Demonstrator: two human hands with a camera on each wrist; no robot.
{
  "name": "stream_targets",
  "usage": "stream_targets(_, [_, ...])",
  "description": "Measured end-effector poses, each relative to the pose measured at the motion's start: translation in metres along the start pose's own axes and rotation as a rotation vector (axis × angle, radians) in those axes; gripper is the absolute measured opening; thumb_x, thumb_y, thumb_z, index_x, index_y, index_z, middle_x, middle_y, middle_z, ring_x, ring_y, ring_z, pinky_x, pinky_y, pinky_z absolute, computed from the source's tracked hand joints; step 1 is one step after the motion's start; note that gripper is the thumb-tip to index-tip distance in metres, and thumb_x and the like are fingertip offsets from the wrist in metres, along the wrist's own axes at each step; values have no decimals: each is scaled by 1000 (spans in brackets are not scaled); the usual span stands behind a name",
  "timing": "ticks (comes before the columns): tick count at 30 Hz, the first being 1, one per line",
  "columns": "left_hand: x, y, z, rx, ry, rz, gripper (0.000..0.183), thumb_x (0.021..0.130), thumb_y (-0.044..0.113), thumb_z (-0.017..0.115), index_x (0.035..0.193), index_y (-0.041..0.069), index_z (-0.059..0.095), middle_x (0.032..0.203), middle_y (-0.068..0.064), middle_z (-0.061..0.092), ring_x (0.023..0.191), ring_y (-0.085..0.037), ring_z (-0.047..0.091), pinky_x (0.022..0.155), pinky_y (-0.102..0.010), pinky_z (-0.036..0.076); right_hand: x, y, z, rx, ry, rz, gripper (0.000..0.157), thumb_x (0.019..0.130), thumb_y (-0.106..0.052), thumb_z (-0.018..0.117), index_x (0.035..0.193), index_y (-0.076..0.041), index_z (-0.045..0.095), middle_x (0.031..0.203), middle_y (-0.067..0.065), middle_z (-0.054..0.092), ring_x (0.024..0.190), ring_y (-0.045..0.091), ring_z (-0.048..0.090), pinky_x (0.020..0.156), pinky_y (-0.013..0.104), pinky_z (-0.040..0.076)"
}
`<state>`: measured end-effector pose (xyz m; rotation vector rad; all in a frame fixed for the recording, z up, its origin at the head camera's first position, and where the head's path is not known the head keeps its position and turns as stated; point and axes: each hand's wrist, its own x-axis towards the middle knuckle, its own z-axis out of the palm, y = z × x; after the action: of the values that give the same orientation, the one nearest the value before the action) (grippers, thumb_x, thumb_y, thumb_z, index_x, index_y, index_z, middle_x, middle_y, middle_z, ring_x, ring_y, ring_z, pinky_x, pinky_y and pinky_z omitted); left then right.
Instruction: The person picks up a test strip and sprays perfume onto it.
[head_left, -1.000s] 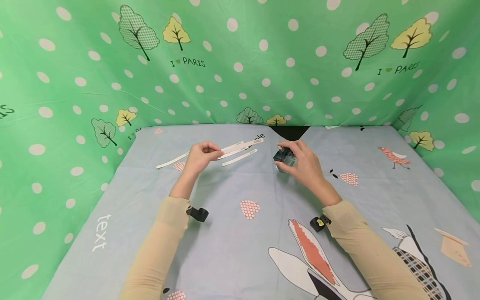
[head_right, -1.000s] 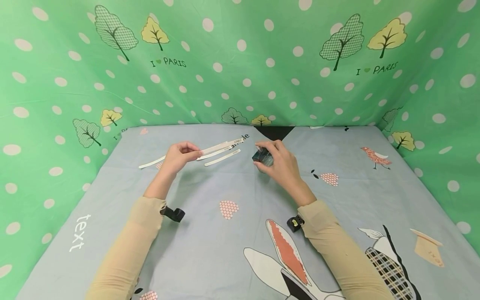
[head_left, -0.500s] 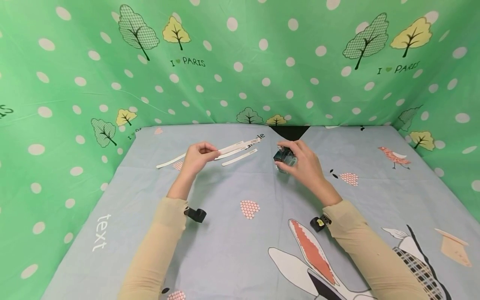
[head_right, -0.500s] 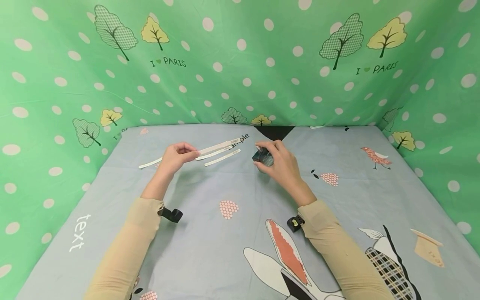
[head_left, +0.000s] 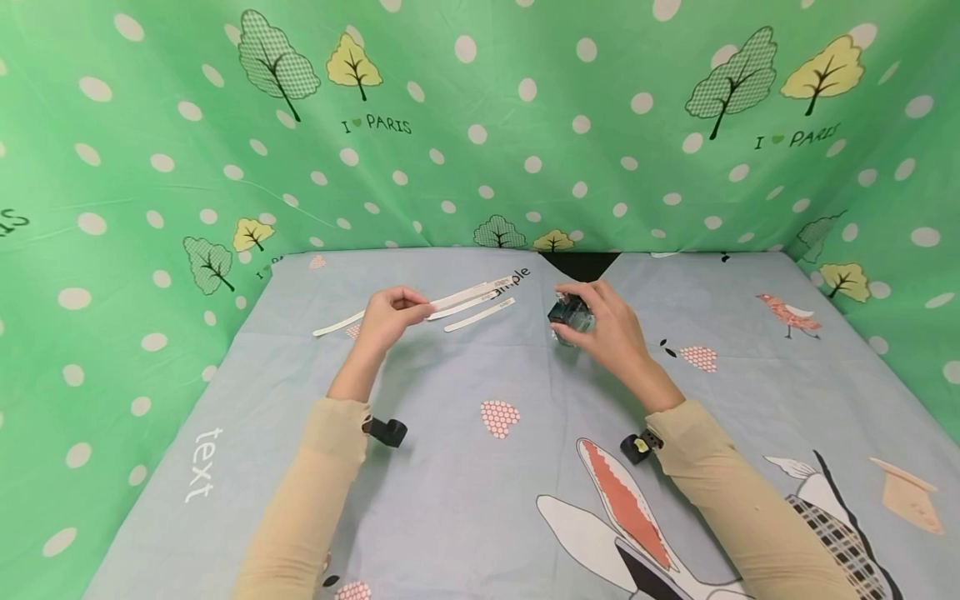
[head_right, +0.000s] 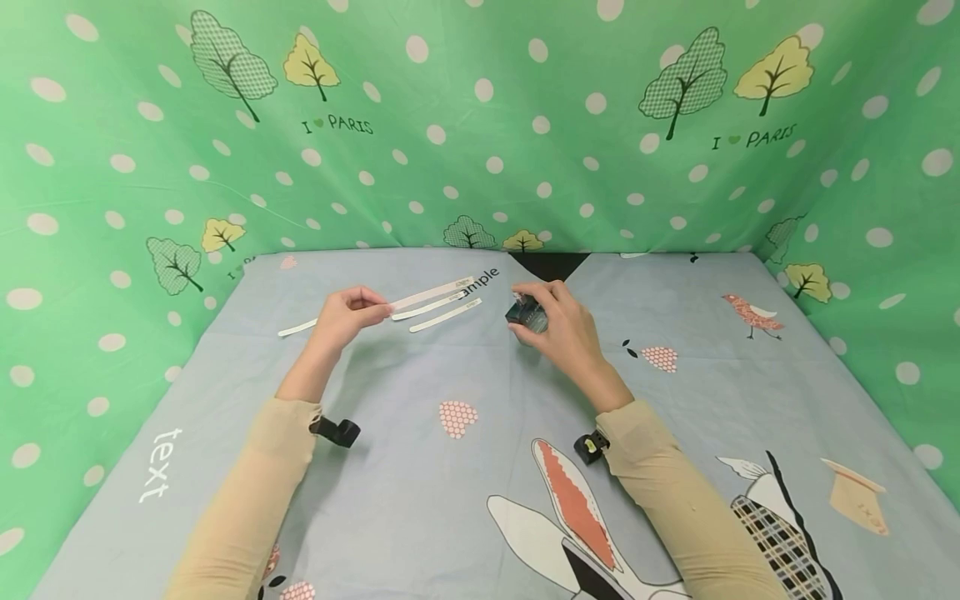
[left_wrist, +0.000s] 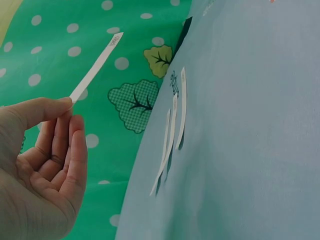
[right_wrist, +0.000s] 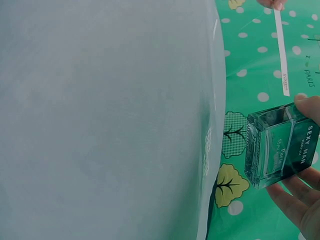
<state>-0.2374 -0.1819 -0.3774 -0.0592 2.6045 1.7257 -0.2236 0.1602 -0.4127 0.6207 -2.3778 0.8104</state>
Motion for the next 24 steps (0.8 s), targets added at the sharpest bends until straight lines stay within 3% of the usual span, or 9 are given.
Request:
stream_targets(10, [-3, -5, -7, -1, 15, -16, 20, 89, 19, 74, 98, 3, 68, 78, 12, 64, 77, -5, 64, 88, -31, 58, 1, 0, 0, 1, -5, -2, 56, 77, -25, 87, 127, -22, 63, 110, 12, 63, 89, 27, 62, 64, 42, 53])
stream_targets(24, [-7, -9, -21, -4, 39, -39, 23, 89, 19, 74, 101, 1, 68, 78, 13, 64, 77, -3, 64, 82, -20, 57, 1, 0, 0, 1, 0, -6, 56, 76, -23, 88, 127, -20, 63, 109, 12, 63, 86, 27, 62, 60, 40, 51])
